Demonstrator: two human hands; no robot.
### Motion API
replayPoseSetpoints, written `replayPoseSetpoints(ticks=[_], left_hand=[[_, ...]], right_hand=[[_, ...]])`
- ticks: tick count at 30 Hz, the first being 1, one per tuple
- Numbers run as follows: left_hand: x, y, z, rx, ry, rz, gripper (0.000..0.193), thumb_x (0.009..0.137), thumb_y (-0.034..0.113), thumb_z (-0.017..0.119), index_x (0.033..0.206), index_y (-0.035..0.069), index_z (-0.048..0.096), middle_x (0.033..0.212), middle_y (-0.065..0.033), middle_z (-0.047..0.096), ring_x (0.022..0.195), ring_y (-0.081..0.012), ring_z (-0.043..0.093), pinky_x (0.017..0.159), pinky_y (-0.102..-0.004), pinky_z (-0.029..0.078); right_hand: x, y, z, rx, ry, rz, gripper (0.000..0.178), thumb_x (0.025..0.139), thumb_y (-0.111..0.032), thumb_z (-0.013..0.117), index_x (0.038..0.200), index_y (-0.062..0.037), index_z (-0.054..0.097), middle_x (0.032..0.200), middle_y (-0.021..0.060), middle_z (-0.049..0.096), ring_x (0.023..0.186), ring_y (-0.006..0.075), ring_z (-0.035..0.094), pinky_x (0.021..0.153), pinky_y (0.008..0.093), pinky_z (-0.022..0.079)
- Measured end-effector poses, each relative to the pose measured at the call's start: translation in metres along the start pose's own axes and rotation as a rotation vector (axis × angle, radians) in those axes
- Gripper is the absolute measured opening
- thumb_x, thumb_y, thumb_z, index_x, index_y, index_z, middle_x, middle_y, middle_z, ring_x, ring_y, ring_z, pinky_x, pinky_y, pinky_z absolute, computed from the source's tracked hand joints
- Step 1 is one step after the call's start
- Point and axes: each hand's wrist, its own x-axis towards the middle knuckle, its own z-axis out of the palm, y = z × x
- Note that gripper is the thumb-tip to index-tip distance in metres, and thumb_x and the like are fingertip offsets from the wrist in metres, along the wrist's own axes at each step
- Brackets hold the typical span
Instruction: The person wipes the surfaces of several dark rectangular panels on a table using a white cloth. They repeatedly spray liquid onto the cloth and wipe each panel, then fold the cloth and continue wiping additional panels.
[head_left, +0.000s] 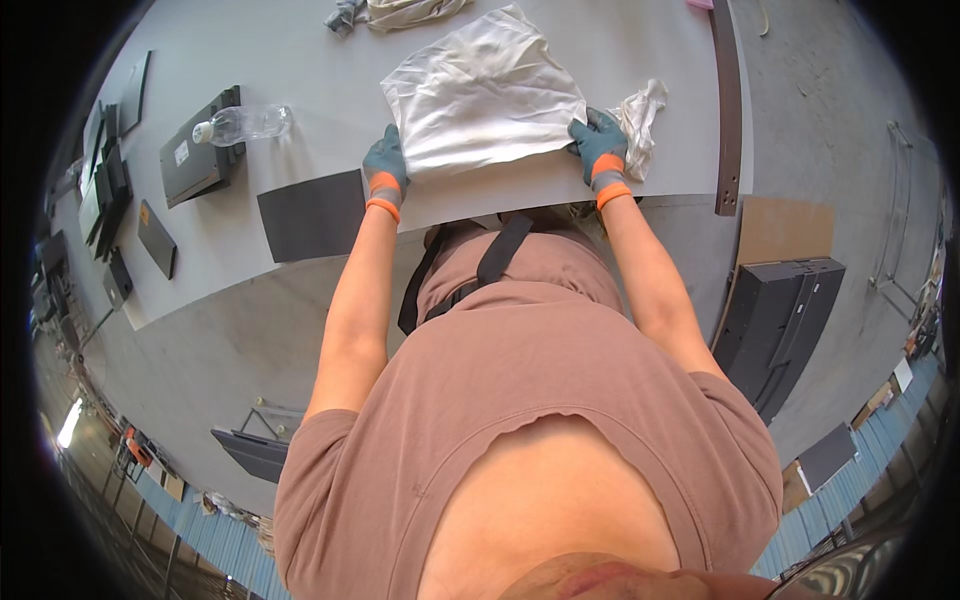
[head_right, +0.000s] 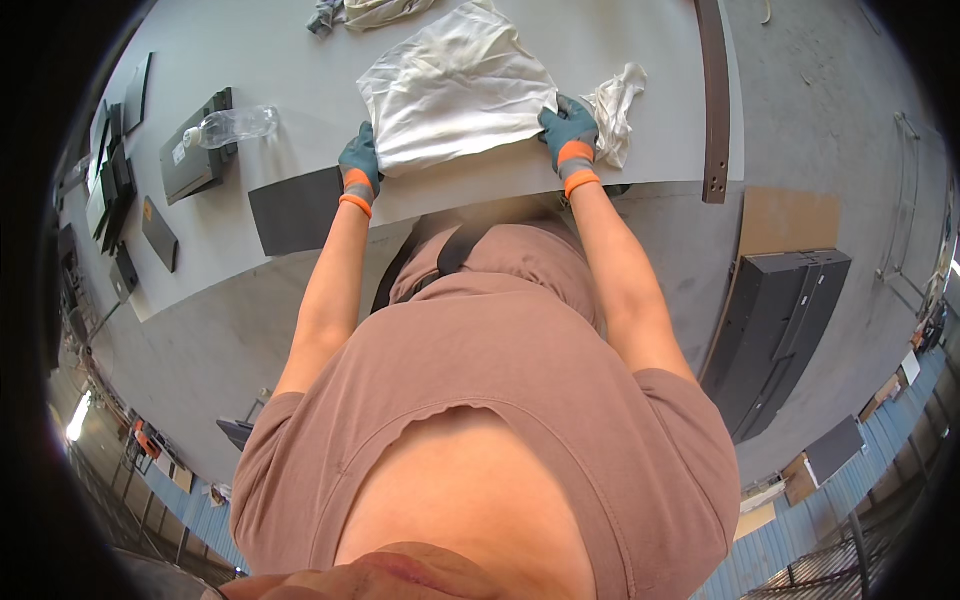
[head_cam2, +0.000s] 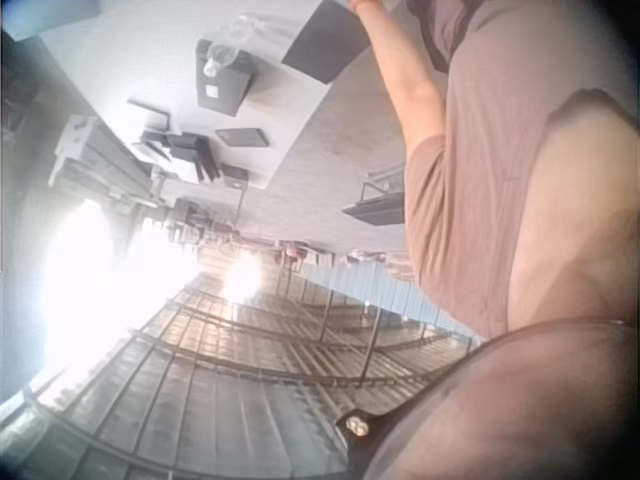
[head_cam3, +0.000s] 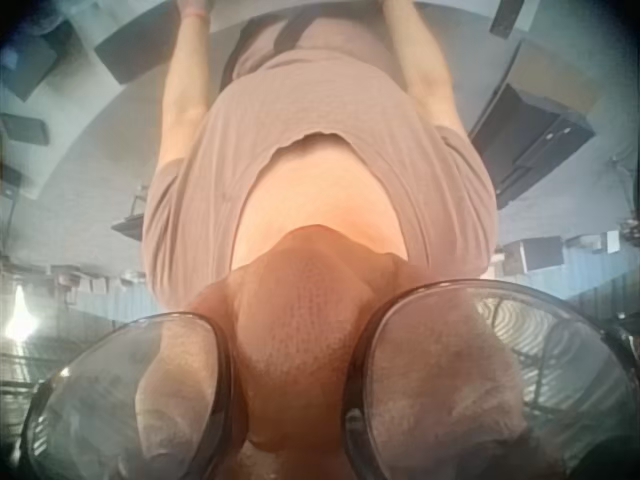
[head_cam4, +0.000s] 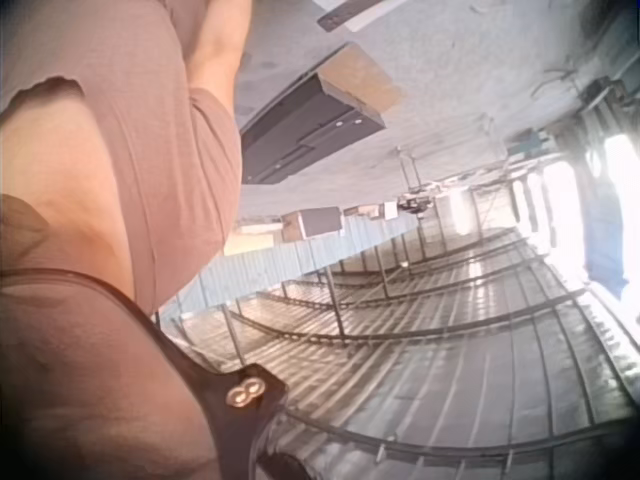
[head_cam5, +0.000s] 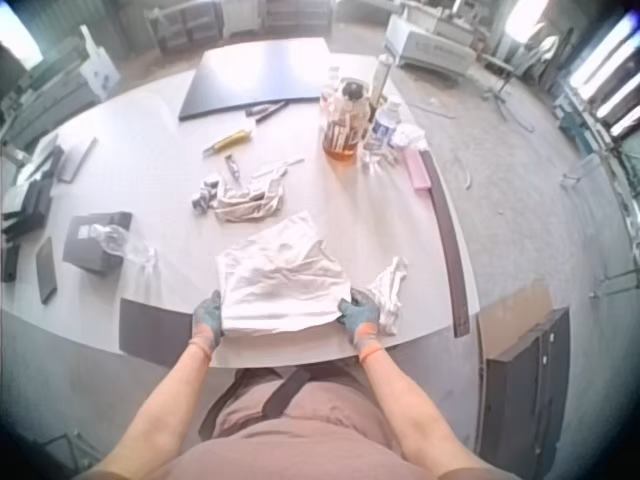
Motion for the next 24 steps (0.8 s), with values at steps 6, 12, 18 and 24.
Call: replayPoseSetpoints(ticks=[6, 12, 18, 24], left_hand=[[0.006, -0.017, -0.011, 0.235, -0.016, 0.194, 0.049, 0.096, 0.046, 0.071, 0.111, -0.001, 0.073, 0.091, -0.0100, 0.072, 0.073, -0.0187, 0.061, 0.064, -0.0345, 0.049], [-0.091, 0.035, -0.051, -0.037, -0.167, 0.113, 0.064, 0.095, 0.036, 0.075, 0.141, -0.004, 0.058, 0.125, -0.0106, 0.069, 0.101, -0.0168, 0.065, 0.083, -0.0288, 0.054], [-0.145, 0.016, -0.111, -0.785, -0.790, -0.471, 0.029, 0.109, 0.020, 0.055, 0.125, -0.001, 0.065, 0.125, -0.0122, 0.070, 0.112, -0.0223, 0.069, 0.096, -0.0383, 0.057], [-0.067, 0.000, -0.086, -0.960, -0.956, -0.506, 0.031, 0.107, 0.013, 0.047, 0.127, -0.006, 0.062, 0.120, -0.0145, 0.071, 0.102, -0.0204, 0.072, 0.081, -0.0303, 0.066]], right_hand=[[-0.019, 0.016, -0.011, -0.069, -0.029, -0.002, 0.046, 0.093, -0.003, 0.070, 0.137, 0.0037, 0.061, 0.104, 0.0070, 0.074, 0.075, 0.0107, 0.065, 0.063, 0.0261, 0.056], [-0.102, -0.083, -0.022, 0.001, -0.039, -0.005, 0.053, 0.094, -0.005, 0.068, 0.145, 0.0001, 0.056, 0.081, -0.0014, 0.061, 0.065, 0.0070, 0.058, 0.055, 0.0232, 0.052], [-0.159, -0.147, -0.057, 0.115, -0.183, -0.031, 0.055, 0.096, -0.001, 0.062, 0.150, -0.0008, 0.053, 0.082, -0.0002, 0.060, 0.059, 0.0052, 0.051, 0.049, 0.0228, 0.043], [-0.057, -0.134, 0.000, 0.283, -0.275, -0.086, 0.055, 0.098, -0.008, 0.067, 0.148, 0.0059, 0.049, 0.097, 0.0054, 0.064, 0.070, 0.0139, 0.062, 0.060, 0.0269, 0.053]])
